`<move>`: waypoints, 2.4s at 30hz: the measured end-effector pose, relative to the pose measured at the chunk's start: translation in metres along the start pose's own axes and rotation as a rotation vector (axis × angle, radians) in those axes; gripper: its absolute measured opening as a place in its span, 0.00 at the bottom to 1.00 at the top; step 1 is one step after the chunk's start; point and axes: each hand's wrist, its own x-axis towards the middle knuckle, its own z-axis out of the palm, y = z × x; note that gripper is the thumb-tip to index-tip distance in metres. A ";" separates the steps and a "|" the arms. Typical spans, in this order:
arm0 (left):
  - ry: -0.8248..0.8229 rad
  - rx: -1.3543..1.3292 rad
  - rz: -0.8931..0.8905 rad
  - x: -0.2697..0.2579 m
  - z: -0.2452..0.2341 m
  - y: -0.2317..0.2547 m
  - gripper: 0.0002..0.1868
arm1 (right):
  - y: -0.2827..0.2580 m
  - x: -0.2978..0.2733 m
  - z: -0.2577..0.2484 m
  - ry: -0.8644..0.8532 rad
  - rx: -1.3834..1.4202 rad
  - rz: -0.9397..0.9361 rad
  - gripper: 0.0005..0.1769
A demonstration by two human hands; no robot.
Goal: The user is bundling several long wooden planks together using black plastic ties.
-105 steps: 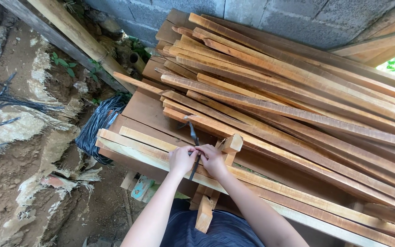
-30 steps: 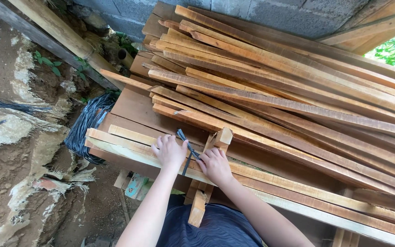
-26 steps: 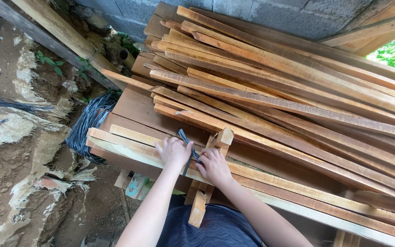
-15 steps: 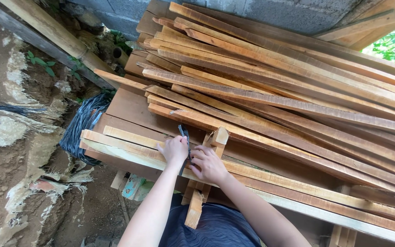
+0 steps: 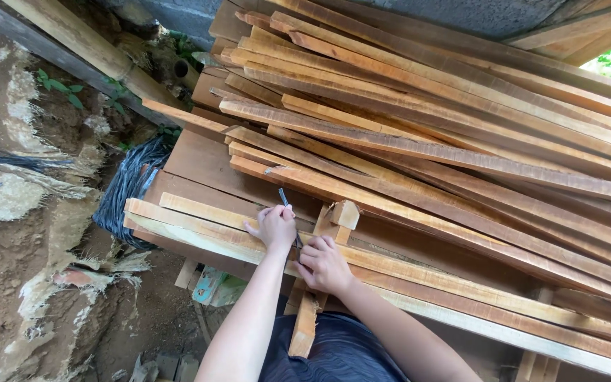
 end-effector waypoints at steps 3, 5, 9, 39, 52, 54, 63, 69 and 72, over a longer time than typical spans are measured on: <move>0.028 -0.076 0.079 -0.007 -0.014 0.009 0.16 | 0.001 0.005 -0.005 -0.001 -0.010 -0.031 0.15; -0.004 -0.139 0.177 -0.011 -0.032 0.007 0.17 | 0.004 -0.003 -0.002 0.013 0.103 0.020 0.14; -0.065 -0.267 0.416 -0.015 -0.060 -0.004 0.14 | 0.000 -0.014 0.008 0.156 0.446 0.386 0.19; -0.242 0.288 0.334 -0.010 -0.026 -0.030 0.09 | 0.080 0.047 0.104 0.298 0.836 1.121 0.21; -0.203 0.198 0.376 -0.015 -0.015 -0.044 0.09 | 0.106 0.033 0.130 0.253 1.162 1.339 0.20; -0.198 0.181 0.415 -0.014 -0.019 -0.042 0.10 | 0.123 0.026 0.147 0.315 1.042 1.280 0.21; 0.590 0.175 0.490 -0.036 -0.013 -0.074 0.34 | 0.044 0.060 0.056 -0.165 0.447 0.913 0.19; 0.146 -0.591 -0.144 -0.079 0.000 -0.092 0.56 | 0.024 0.073 0.026 -0.691 0.363 0.871 0.36; 0.114 -0.776 -0.261 -0.072 0.013 -0.085 0.62 | 0.042 0.077 0.035 -0.823 0.324 0.926 0.42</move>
